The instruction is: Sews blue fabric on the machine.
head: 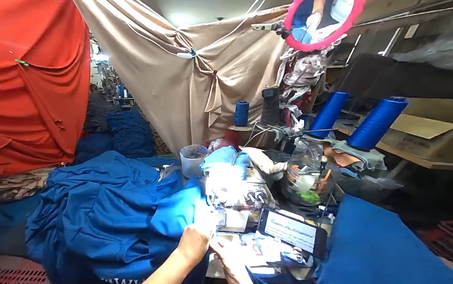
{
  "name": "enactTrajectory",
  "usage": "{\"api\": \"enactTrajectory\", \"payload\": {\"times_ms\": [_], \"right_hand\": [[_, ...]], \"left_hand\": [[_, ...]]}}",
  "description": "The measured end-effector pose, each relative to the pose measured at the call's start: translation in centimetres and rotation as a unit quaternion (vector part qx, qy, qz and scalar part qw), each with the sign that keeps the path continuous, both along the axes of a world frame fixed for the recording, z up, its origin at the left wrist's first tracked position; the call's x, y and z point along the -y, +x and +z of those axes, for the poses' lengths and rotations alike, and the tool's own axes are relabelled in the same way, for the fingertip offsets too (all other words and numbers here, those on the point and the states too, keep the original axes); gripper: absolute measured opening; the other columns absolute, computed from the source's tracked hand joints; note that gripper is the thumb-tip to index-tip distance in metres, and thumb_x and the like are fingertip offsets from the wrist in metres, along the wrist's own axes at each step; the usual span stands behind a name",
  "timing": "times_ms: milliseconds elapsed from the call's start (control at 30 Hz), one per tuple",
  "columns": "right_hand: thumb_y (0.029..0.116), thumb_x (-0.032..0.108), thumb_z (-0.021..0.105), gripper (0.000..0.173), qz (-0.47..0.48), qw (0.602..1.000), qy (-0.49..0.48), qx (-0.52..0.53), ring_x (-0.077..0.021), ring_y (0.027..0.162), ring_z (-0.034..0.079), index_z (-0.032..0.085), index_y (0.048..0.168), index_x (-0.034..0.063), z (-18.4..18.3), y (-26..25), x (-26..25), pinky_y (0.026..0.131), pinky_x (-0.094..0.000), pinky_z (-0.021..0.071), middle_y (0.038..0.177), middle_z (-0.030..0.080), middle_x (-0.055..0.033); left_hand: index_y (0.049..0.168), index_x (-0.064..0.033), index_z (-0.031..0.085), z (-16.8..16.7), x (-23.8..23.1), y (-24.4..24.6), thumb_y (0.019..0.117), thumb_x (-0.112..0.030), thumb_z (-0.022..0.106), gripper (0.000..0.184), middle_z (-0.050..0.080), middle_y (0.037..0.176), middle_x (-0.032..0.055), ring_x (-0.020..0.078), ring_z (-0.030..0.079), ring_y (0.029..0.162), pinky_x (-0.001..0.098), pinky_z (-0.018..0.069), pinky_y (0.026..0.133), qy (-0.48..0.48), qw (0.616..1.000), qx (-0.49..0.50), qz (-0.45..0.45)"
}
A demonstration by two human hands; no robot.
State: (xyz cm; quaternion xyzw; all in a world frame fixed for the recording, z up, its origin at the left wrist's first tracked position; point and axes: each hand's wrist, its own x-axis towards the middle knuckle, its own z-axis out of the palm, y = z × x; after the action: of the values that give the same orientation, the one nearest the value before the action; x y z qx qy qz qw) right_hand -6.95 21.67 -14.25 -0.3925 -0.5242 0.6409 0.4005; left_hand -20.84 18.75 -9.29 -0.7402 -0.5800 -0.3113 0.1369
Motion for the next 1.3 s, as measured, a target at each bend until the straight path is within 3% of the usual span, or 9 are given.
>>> {"api": "enactTrajectory", "payload": {"times_ms": [233,367,533,767,867,1000,1100,1200,1300], "right_hand": [[0.0915,0.0,0.063,0.006,-0.007,1.0,0.006,-0.026,-0.0047,0.058,0.059,0.065,0.086,0.0021,0.3,-0.2,-1.1,0.058,-0.0228,0.0534,0.068,0.062,0.0017],[0.0926,0.0,0.065,0.007,-0.032,0.999,0.017,0.006,-0.0055,0.066,0.058,0.068,0.086,0.0003,1.2,-0.5,-2.3,0.063,-0.0236,0.0506,0.073,0.062,-0.0003],[0.094,0.004,0.068,0.007,-0.03,0.999,0.004,0.022,-0.0045,0.061,0.053,0.068,0.089,0.0001,1.8,-0.5,-3.1,0.058,-0.0223,0.0459,0.072,0.06,0.0],[0.092,0.007,0.072,0.009,-0.039,0.997,0.04,0.052,-0.0035,0.06,0.055,0.071,0.09,-0.0012,0.0,0.5,-1.1,0.058,-0.0218,0.0481,0.072,0.064,-0.0007],[0.0938,0.011,0.071,0.013,-0.038,0.998,0.02,0.056,-0.0058,0.066,0.06,0.072,0.09,-0.0009,-0.3,0.6,-0.3,0.065,-0.0251,0.052,0.076,0.067,-0.0023],[0.0936,0.01,0.068,0.011,-0.006,0.999,0.026,0.047,-0.0035,0.066,0.059,0.07,0.087,0.0016,-0.7,1.0,1.0,0.064,-0.0235,0.0509,0.073,0.064,0.001],[0.0923,0.008,0.068,0.01,-0.009,0.999,0.033,0.042,-0.0015,0.062,0.056,0.069,0.084,0.003,-0.7,1.1,1.6,0.062,-0.0214,0.0492,0.07,0.062,0.0036],[0.0942,0.01,0.067,0.012,-0.024,0.998,0.039,0.052,-0.0021,0.064,0.056,0.071,0.086,0.0021,-0.2,0.9,0.8,0.064,-0.022,0.0485,0.072,0.063,0.0025],[0.0958,0.009,0.068,0.013,-0.048,0.996,0.045,0.066,-0.0043,0.065,0.058,0.073,0.088,-0.0005,1.1,0.2,-0.9,0.063,-0.0239,0.0502,0.074,0.065,-0.0013]], "left_hand": [[0.081,-0.0027,0.075,0.4,-1.6,0.3,0.0951,-0.017,0.063,0.023,0.073,0.078,0.014,0.0307,0.075,0.078,0.0489,0.0609,0.069,-0.03,0.999,0.036,0.012],[0.117,-0.0018,0.073,4.5,-3.6,1.0,0.1066,-0.028,0.047,0.038,0.07,0.121,0.0187,0.0343,0.065,0.119,0.0522,0.0492,0.102,-0.287,0.951,0.095,0.061],[0.122,-0.0033,0.071,6.5,-5.1,0.4,0.1017,-0.034,0.058,0.039,0.065,0.131,0.0191,0.0353,0.058,0.128,0.0537,0.0437,0.109,-0.368,0.92,0.112,0.079],[0.107,0.0001,0.074,7.1,-2.3,-5.3,0.1007,-0.031,0.063,0.034,0.073,0.107,0.0165,0.0273,0.068,0.106,0.0448,0.0503,0.1,-0.29,0.94,0.179,-0.019],[0.109,-0.0064,0.077,5.7,-0.9,-3.6,0.1004,-0.028,0.059,0.029,0.074,0.114,0.0116,0.0255,0.069,0.112,0.0467,0.0519,0.102,-0.227,0.961,0.158,-0.02],[0.08,-0.0037,0.074,0.4,0.9,-0.3,0.0895,-0.016,0.069,0.016,0.071,0.074,0.0115,0.0275,0.073,0.069,0.0467,0.0606,0.06,-0.008,1.0,0.016,-0.006],[0.075,-0.0046,0.071,-1.5,0.5,0.2,0.0856,-0.012,0.071,0.013,0.068,0.07,0.0086,0.0219,0.071,0.062,0.039,0.0596,0.054,0.059,0.998,-0.006,-0.006],[0.079,-0.0042,0.074,-0.4,-0.8,0.3,0.0893,-0.015,0.068,0.016,0.072,0.075,0.011,0.0262,0.074,0.07,0.0434,0.0609,0.06,0.027,1.0,0.011,0.003],[0.112,-0.0025,0.074,3.9,-2.4,0.7,0.1046,-0.025,0.05,0.034,0.071,0.117,0.0185,0.0346,0.068,0.114,0.053,0.0527,0.096,-0.233,0.969,0.064,0.044]]}}
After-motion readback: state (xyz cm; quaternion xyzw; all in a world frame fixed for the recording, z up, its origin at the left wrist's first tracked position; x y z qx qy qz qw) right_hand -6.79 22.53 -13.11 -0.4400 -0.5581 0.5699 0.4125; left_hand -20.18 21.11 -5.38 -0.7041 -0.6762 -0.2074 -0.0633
